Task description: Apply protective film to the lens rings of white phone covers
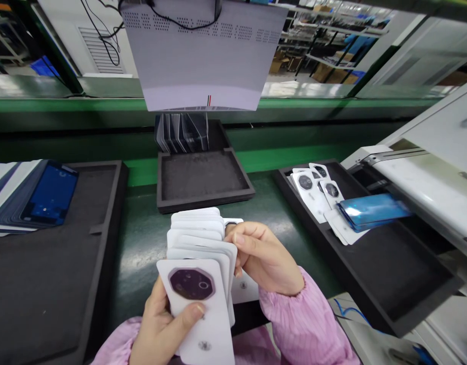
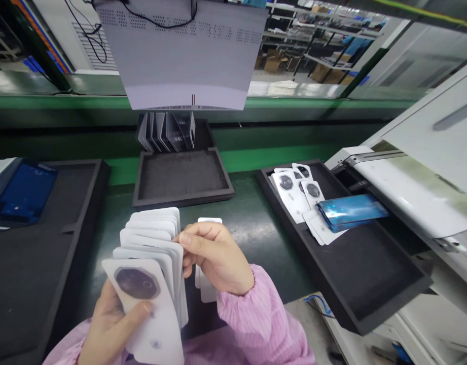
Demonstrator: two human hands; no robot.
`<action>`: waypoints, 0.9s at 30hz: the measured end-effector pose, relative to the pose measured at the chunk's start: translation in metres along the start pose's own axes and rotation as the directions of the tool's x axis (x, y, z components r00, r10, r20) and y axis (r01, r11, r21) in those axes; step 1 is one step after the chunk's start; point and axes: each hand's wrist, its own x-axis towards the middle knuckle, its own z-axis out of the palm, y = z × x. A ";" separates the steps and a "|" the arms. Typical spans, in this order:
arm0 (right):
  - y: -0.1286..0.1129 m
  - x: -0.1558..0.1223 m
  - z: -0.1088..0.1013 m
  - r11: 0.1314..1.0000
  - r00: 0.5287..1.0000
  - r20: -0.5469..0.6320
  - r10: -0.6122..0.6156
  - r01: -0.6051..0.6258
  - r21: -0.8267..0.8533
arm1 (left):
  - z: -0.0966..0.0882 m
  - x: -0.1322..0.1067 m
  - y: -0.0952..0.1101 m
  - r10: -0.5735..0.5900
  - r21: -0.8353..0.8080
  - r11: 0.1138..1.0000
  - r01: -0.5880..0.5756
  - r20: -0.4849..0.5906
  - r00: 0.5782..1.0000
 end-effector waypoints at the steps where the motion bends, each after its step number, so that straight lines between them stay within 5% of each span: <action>1: 0.000 0.000 0.000 1.000 1.000 0.002 0.001 -0.001 0.000 | 0.001 0.000 0.001 -0.008 0.001 1.000 0.008 0.001 1.000; 27: 0.000 0.005 0.004 1.000 1.000 -0.014 0.008 -0.008 0.003 | -0.002 0.004 0.005 -0.069 -0.100 0.992 0.071 0.021 0.997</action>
